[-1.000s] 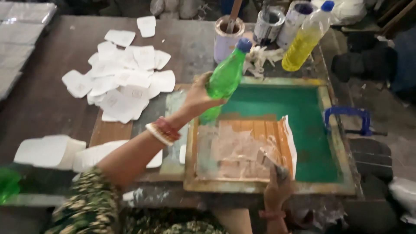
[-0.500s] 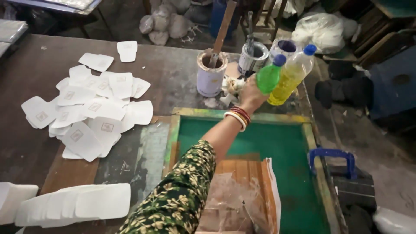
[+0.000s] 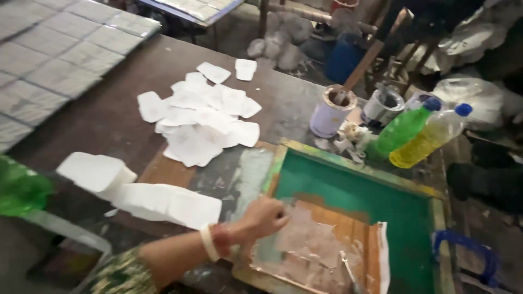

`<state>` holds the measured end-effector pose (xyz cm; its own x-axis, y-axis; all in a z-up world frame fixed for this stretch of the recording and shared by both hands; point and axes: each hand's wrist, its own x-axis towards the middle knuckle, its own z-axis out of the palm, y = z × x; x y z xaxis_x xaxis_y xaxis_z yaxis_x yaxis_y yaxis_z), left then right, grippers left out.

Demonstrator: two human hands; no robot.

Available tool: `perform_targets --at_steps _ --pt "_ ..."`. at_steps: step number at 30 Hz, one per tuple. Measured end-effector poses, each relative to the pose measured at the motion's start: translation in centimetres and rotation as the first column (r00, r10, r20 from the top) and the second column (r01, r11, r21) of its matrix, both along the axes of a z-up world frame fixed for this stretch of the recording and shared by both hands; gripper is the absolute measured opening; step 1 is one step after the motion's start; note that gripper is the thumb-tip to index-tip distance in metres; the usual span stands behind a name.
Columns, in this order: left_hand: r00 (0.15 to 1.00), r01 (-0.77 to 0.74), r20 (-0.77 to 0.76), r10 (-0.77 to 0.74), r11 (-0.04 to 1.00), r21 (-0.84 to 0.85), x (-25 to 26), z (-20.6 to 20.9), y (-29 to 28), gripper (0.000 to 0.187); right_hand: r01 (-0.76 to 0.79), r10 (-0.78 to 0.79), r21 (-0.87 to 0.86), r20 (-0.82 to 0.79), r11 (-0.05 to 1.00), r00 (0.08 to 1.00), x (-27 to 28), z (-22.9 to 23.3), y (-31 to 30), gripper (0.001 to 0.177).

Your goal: The person performs screen printing on small white plastic items. They place an item on a wooden board, apply ink to a screen using a squeegee, and pull the ink across to print a design. The printed items are then moved to a pile on the table.

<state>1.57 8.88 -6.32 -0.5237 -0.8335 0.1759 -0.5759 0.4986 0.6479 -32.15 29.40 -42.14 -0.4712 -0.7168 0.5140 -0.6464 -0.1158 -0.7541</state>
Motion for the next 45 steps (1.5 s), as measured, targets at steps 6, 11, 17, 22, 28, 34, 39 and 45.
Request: perform_targets --at_steps 6,11,17,22,28,34,39,45 --pt "0.938 -0.225 0.298 0.179 0.966 0.13 12.2 -2.1 10.9 0.065 0.045 -0.045 0.044 -0.009 0.998 0.999 4.9 7.9 -3.5 0.016" --pt "0.964 -0.011 0.255 0.072 0.972 -0.233 11.9 -4.9 13.6 0.086 0.202 -0.192 0.201 -0.068 0.958 0.979 9.4 27.7 -2.7 0.014" --pt "0.969 -0.206 0.167 0.181 0.967 0.152 10.0 -4.2 13.9 0.072 -0.281 0.446 0.488 -0.263 0.826 0.855 10.1 38.6 -7.7 0.018" --pt "0.515 0.199 -0.616 0.597 0.615 0.763 8.4 -4.1 15.8 0.09 -0.431 0.607 0.572 -0.151 0.697 0.781 8.6 39.1 -10.8 0.019" --pt "0.725 0.111 -0.472 0.501 0.593 0.798 9.0 -5.1 14.2 0.068 -0.332 0.493 0.636 -0.088 0.697 0.866 6.2 36.9 -3.1 0.024" --pt "0.851 0.111 -0.478 0.216 0.817 0.566 9.7 -5.3 12.8 0.062 0.218 0.031 0.658 -0.345 0.72 0.938 12.4 38.0 -1.6 0.034" --pt "0.842 0.072 -0.472 0.26 0.815 0.575 9.6 -4.8 13.4 0.059 0.307 -0.057 0.508 -0.449 0.804 0.892 14.7 33.6 -4.0 0.027" --pt "0.882 0.003 -0.389 0.268 0.821 0.571 9.8 -3.6 13.5 0.059 0.164 0.018 0.497 -0.342 0.852 0.939 16.7 36.7 -6.3 0.024"
